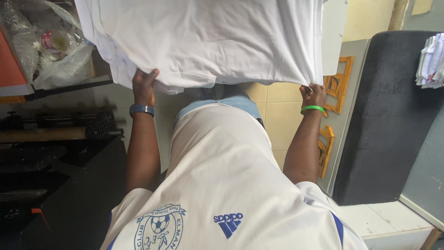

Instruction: The person folds white shirts on a table. The person picks up a shirt from a stack, spreads it flat on the surface, folds in the sleeves and sides, and places the folded garment onto a growing stack.

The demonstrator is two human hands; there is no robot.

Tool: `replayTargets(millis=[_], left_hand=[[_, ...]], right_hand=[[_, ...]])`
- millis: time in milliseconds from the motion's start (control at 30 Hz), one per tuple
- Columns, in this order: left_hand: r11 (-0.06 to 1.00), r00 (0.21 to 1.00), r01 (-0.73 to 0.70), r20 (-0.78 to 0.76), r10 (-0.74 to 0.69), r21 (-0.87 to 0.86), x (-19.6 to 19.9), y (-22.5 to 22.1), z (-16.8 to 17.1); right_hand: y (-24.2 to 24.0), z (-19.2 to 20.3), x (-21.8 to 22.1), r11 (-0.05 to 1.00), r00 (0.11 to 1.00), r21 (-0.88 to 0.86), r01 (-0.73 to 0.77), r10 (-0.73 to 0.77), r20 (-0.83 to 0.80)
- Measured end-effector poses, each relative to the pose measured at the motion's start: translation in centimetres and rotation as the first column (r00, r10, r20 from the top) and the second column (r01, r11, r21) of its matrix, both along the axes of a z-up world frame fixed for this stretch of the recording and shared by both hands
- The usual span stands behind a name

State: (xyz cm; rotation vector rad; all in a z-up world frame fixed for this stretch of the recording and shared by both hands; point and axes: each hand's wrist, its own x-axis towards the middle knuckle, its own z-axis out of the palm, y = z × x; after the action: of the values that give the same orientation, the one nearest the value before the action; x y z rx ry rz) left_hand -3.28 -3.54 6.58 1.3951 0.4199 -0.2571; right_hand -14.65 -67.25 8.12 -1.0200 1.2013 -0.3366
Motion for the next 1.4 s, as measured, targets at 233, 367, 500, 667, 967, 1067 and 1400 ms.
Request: replayTargets(millis=[233, 367, 500, 667, 967, 1067, 1400], left_hand=[[0.988, 0.966, -0.152, 0.209, 0.153, -0.021, 1.4, 0.1, 9.1], [0.947, 0.988, -0.062, 0.157, 0.013, 0.314, -1.7, 5.1, 2.5], [0.942, 0.986, 0.121, -0.15, -0.076, 0.313, -5.6, 4.0, 10.1], [0.996, 0.983, -0.077, -0.163, 0.084, 0.045, -7.4, 3.9, 6.4], [0.87, 0.934, 0.308, -0.296, -0.199, 0.385, -10.1, 4.1, 7.3], [0.866, 0.86, 0.434, -0.402, -0.315, 0.25, -10.4, 1.8, 9.1], [0.997, 0.957, -0.038, -0.29, 0.017, -0.067, -5.4, 2.6, 14.8]], right_hand=[[-0.1, 1.3, -0.3, 0.999, 0.999, -0.052, -0.015, 0.018, 0.043], [-1.3, -0.5, -2.0, 0.997, 1.0, -0.07, -0.029, 0.029, 0.011], [-1.1, -2.5, -4.4, 0.995, 0.995, -0.062, -0.072, 0.067, -0.08], [-1.2, -4.4, -5.3, 0.997, 0.991, -0.028, -0.077, 0.074, -0.113], [-3.3, -6.8, -6.9, 0.999, 0.986, 0.018, -0.033, 0.035, -0.162], [-0.9, -3.6, -5.7, 0.997, 0.983, 0.071, -0.018, 0.031, -0.18], [-2.2, 2.9, 0.0, 0.981, 0.991, 0.142, -0.135, 0.131, 0.039]])
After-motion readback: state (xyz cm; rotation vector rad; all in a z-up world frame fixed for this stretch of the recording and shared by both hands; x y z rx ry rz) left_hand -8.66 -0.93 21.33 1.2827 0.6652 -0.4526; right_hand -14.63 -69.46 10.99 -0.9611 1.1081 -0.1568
